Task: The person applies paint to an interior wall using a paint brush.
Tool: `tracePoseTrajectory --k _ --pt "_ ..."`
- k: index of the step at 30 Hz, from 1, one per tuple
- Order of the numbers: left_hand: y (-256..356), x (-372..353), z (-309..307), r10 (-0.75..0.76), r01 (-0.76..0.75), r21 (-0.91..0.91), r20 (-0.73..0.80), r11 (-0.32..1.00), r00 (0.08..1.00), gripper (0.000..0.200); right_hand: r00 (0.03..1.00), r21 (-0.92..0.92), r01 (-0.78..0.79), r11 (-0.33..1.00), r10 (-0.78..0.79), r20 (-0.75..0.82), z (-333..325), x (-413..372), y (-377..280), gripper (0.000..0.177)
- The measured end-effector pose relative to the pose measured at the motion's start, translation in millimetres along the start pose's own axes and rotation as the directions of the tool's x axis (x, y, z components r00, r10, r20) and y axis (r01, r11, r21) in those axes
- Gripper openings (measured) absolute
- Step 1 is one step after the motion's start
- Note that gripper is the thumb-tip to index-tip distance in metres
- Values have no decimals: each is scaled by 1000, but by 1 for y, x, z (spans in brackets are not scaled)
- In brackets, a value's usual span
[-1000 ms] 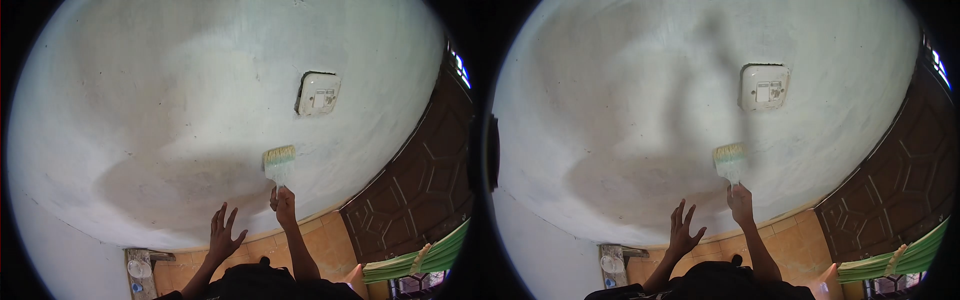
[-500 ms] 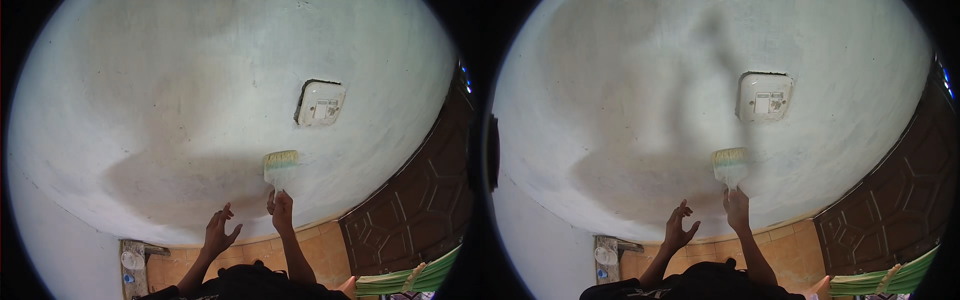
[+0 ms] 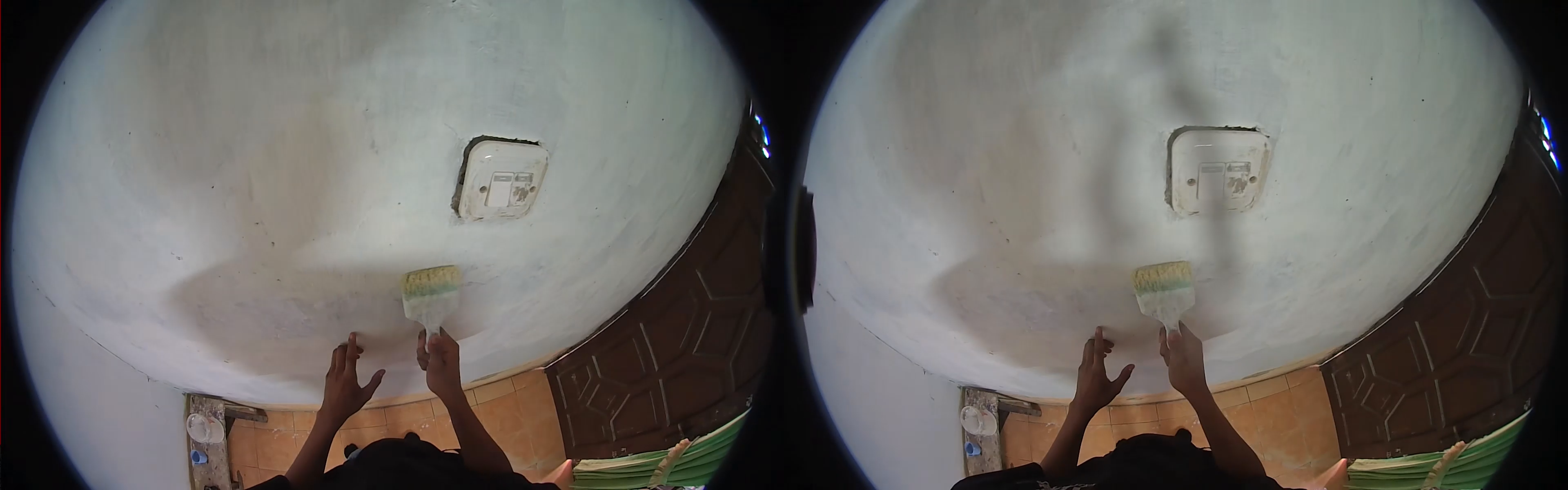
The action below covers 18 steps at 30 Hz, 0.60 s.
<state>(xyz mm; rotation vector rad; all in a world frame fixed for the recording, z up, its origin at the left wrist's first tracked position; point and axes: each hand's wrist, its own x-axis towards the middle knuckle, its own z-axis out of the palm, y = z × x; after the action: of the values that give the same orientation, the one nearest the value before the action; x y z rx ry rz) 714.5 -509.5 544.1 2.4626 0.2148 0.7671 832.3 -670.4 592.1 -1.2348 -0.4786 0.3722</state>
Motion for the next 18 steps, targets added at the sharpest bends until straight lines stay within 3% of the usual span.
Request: tracePoseTrajectory --k 4,6,7,10,14,18 --pt "4 1 5 3 -2 68 -18 998 1000 105 996 -202 74 976 -64 58 -34 -14 93 40" --pt "4 1 8 -19 20 32 -34 999 999 103 996 -171 15 985 1 91 -40 -41 112 40" --pt "5 0 10 -32 32 16 -39 999 999 102 993 -177 -76 981 91 79 -35 -51 96 41" --pt "8 2 12 -43 45 37 -56 998 998 103 990 -299 47 953 -6 138 -27 -42 44 50" --pt "13 2 17 -79 83 63 -67 995 995 104 987 -108 49 993 -32 160 -13 -3 -6 52" --pt "12 1 18 -81 85 80 -59 993 995 105 984 -107 8 994 12 179 -28 5 37 49"
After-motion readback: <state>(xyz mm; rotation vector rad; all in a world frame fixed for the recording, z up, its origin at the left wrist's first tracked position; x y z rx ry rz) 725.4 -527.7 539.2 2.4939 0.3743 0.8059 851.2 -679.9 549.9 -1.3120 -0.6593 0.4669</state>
